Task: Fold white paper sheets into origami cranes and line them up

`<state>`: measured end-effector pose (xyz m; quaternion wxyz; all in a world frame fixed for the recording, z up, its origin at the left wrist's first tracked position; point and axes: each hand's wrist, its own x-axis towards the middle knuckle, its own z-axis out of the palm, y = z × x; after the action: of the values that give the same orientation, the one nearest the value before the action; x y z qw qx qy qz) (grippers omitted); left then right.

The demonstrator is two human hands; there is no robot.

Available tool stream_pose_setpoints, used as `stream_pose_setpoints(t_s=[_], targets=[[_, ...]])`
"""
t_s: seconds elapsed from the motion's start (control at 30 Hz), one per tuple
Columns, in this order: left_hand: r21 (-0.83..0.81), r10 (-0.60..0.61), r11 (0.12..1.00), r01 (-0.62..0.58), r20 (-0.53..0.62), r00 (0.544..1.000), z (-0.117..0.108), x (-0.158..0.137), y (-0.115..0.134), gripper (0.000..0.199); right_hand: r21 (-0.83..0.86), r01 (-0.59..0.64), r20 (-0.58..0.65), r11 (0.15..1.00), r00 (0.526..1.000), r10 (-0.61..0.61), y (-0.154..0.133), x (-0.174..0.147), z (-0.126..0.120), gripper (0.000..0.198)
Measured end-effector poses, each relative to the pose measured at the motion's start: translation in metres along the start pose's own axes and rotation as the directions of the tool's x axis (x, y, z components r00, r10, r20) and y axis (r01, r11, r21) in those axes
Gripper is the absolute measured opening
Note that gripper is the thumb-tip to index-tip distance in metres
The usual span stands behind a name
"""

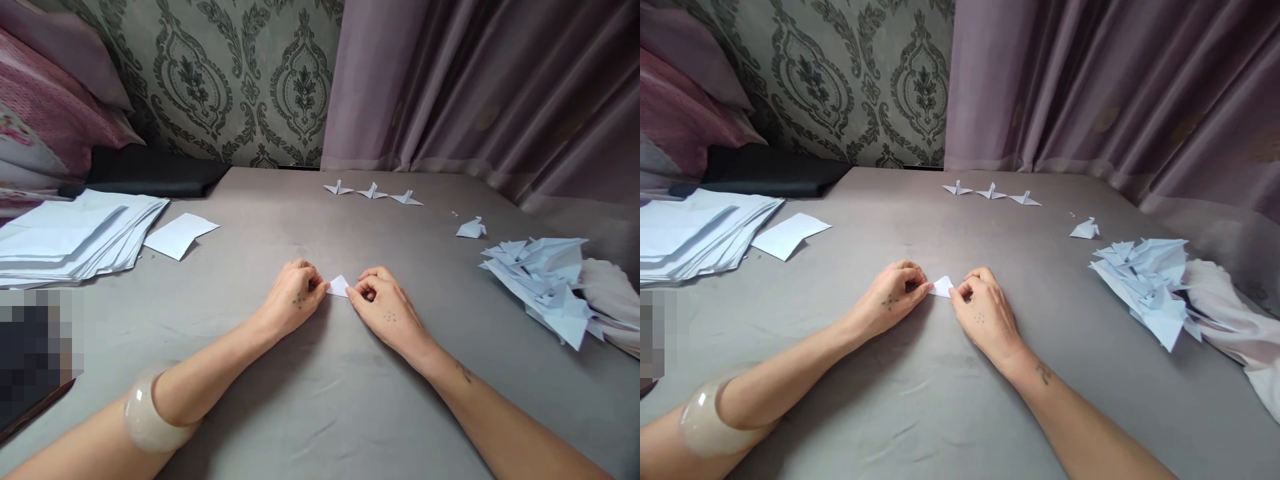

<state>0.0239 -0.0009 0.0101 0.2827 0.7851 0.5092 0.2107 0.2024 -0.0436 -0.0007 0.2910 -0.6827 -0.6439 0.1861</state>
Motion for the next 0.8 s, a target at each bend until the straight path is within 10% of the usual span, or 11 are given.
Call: stream_pose_setpoints(t_s=[0.53, 0.8], targets=[[0.023, 0.15, 0.989, -0.149, -0.043, 0.988, 0.008, 0.004, -0.023, 0.012, 0.036, 0.025, 0.071, 0.999, 0.997, -0.028, 0.002, 0.001, -0.007, 0.009], [0.222, 0.412, 0.88, -0.42, 0.085, 0.907, 0.008, 0.003, -0.016, 0.02, -0.144, 0.476, 0.158, 0.867, 0.876, -0.455, -0.008, -0.011, -0.004, 0.025]])
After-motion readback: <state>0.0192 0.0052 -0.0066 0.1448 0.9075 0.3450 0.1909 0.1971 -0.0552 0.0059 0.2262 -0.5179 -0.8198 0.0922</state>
